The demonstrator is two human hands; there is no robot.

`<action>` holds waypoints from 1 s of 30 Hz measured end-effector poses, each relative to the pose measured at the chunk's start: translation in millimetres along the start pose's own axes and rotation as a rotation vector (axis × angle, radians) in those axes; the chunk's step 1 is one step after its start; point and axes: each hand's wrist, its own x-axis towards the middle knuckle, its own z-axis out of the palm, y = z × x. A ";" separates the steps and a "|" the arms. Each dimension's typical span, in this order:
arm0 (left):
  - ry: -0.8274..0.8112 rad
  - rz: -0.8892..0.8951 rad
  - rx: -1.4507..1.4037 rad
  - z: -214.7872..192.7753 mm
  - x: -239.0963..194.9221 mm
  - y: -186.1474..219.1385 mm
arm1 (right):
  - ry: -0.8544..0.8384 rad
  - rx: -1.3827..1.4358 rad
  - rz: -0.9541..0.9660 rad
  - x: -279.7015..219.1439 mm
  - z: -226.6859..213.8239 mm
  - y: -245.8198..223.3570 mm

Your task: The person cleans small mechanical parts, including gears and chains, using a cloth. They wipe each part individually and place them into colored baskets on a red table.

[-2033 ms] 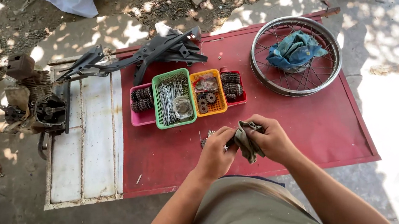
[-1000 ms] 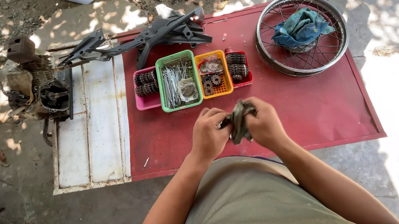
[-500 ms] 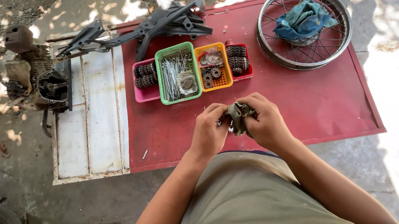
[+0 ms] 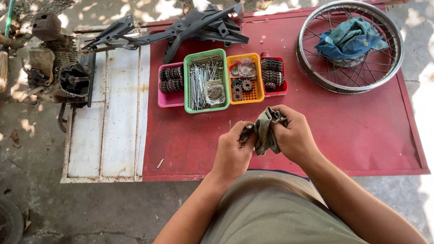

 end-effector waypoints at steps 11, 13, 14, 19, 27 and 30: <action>0.030 0.107 0.190 -3.2 1.0 4.9 | -0.093 -0.262 -0.205 -15.8 -1.5 -20.4; 0.019 0.145 0.240 -4.2 0.3 7.3 | -0.164 -0.318 -0.216 -12.0 -1.7 -16.8; 0.009 0.162 0.260 -4.2 -0.5 5.8 | -0.185 -0.349 -0.203 -8.9 -3.4 -14.0; -0.037 0.168 0.349 -3.4 -4.5 -15.0 | -0.214 -0.388 -0.123 0.4 1.3 -14.4; 0.118 -0.023 0.040 -1.1 8.3 -3.2 | -0.098 -0.031 -0.034 10.3 -5.2 -1.6; 0.130 0.052 0.040 -1.5 10.8 -7.7 | 0.032 0.029 -0.070 5.5 -7.3 -7.9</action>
